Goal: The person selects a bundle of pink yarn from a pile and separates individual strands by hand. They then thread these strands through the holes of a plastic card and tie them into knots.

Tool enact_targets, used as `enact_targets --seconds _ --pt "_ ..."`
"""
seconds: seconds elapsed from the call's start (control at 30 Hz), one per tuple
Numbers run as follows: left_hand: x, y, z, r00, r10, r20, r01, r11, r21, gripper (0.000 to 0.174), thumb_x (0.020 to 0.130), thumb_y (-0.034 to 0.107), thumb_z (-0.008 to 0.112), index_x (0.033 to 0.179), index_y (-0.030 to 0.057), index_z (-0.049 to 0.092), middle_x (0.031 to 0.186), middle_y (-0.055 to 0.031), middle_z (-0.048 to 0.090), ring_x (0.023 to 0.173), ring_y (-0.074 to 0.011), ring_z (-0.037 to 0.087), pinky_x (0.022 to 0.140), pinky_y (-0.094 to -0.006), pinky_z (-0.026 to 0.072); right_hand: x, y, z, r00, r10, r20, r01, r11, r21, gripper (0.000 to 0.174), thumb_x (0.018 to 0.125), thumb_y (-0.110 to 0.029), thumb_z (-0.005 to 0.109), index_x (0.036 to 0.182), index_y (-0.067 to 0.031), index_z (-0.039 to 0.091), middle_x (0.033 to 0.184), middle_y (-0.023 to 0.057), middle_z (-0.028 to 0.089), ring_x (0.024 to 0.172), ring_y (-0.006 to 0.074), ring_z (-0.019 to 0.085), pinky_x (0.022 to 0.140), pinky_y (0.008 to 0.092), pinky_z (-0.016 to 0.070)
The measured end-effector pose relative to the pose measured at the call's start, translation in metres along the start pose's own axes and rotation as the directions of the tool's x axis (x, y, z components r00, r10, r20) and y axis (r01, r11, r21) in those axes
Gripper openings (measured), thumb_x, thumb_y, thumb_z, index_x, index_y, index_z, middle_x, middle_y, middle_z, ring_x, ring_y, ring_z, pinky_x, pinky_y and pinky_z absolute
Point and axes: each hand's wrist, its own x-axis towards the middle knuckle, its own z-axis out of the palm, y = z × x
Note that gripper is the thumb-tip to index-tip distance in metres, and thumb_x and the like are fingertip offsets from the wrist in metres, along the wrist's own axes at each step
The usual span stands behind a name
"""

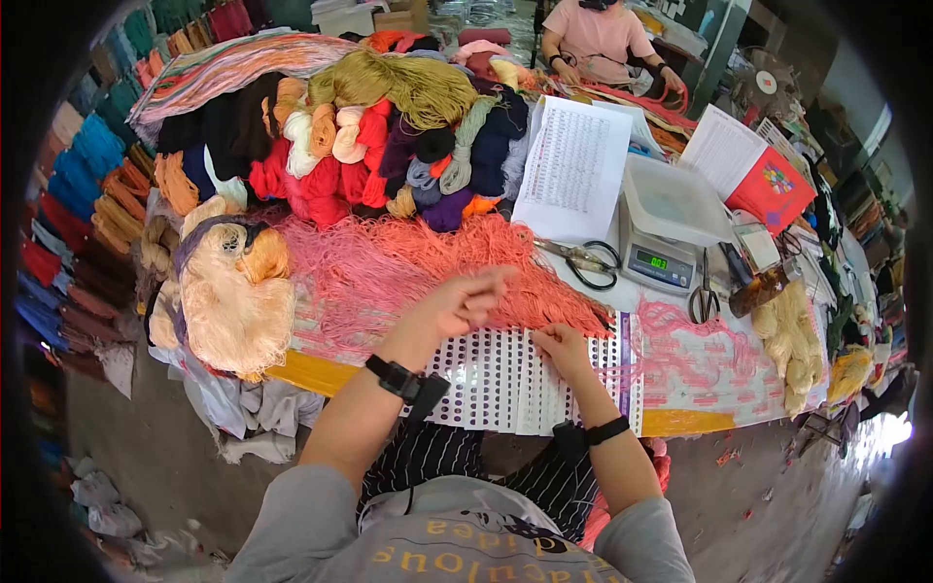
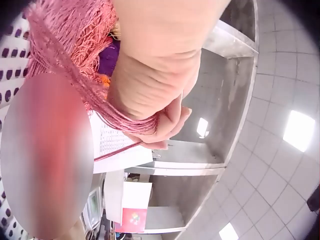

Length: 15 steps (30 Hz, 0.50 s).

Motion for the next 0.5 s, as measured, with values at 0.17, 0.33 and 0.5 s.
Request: enact_targets --seconds 0.17,0.33,0.5 --pt "0.022 -0.076 0.004 0.971 -0.164 -0.175 0.24 0.69 0.682 0.03 0.088 0.021 0.052 0.116 0.0122 0.056 0.064 0.0018 0.056 0.041 -0.0037 0.037 0.037 -0.0192 0.0283 -0.003 -0.007 -0.008 0.994 0.016 0.108 -0.038 0.978 0.207 0.014 0.087 -0.015 0.06 0.085 -0.0014 0.061 0.066 -0.0002 0.056 0.056 0.0052 0.048 0.05 0.018 0.036" --pt "0.011 -0.035 -0.018 0.917 0.313 -0.247 0.051 0.522 0.852 0.021 0.085 0.026 0.057 0.081 0.0071 0.064 0.074 -0.0047 0.06 0.052 -0.0078 0.046 0.043 -0.0202 0.0353 -0.002 0.002 0.0 0.999 -0.047 0.003 0.046 0.954 -0.295 0.028 0.091 -0.03 0.049 0.09 -0.004 0.06 0.069 0.0024 0.064 0.056 0.0118 0.055 0.057 0.0267 0.044" --pt "-0.046 0.086 -0.067 0.921 0.214 -0.325 -0.218 0.976 0.023 0.012 0.083 0.012 0.055 0.086 0.0001 0.057 0.077 -0.0044 0.058 0.049 -0.0054 0.038 0.037 -0.017 0.0256 0.001 0.006 0.002 1.0 -0.014 0.011 0.017 0.959 -0.283 0.026 0.094 -0.028 0.045 0.092 -0.0055 0.059 0.07 0.0011 0.064 0.059 0.0131 0.057 0.058 0.0276 0.0445"
